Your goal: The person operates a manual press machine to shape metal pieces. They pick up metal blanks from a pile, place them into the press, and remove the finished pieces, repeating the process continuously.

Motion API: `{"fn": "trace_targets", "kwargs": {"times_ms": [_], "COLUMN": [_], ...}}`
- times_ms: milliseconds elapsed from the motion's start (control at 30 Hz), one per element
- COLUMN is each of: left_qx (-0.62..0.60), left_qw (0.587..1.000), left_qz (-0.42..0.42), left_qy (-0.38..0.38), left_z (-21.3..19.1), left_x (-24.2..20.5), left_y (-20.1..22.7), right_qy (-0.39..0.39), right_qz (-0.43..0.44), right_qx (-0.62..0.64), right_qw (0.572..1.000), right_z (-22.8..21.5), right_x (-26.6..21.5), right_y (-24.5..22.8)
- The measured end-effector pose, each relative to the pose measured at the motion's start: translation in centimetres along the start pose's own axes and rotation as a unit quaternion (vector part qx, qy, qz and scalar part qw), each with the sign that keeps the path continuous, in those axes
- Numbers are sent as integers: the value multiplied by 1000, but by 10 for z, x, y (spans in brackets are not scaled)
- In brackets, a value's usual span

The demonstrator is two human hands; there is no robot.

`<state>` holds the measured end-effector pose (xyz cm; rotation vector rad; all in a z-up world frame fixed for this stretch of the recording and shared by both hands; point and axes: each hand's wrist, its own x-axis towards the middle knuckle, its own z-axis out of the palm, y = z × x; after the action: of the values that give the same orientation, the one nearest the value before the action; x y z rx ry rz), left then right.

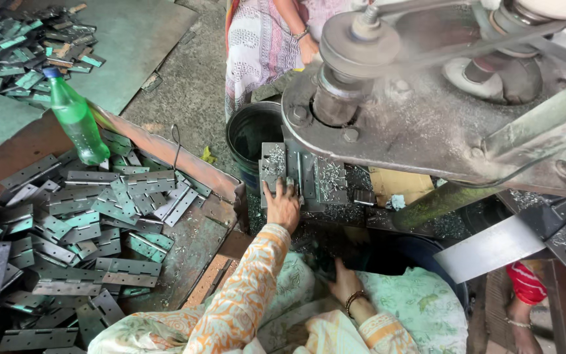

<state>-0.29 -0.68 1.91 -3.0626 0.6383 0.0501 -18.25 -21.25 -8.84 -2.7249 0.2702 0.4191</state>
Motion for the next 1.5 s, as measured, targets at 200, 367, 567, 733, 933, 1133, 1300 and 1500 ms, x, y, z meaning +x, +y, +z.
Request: {"fn": "trace_targets", "kwargs": {"times_ms": [200, 367, 567, 733, 933, 1133, 1300, 1500], "left_qx": [-8, -23, -24, -28, -13, -11, -15, -24], "left_qw": [1000, 1000, 999, 993, 999, 996, 998, 997], "left_qz": [-26, -10, -27, -22, -29, -22, -18, 11], "left_qy": [1, -9, 5, 117, 42, 86, 56, 68], "left_z": [-9, -14, -5, 3, -1, 1, 17, 26], "left_x": [30, 37, 32, 41, 69, 80, 86, 89], "left_y": [1, -7, -8, -14, -21, -30, -29, -36], "right_qy": [-13, 11, 10, 0, -16, -25, -5, -42], "right_qz": [9, 8, 21, 1, 17, 27, 24, 28], "right_qx": [3, 48, 38, 32, 19, 37, 58, 20], "right_qw": [1000, 999, 999, 999, 1000, 999, 998, 999], "right_z": [-21, 15, 31, -11, -27, 23, 26, -1], "right_x": [-3, -5, -3, -8, -4, 0, 1, -8], "right_y": [-3, 2, 4, -7, -5, -1, -1, -7]}}
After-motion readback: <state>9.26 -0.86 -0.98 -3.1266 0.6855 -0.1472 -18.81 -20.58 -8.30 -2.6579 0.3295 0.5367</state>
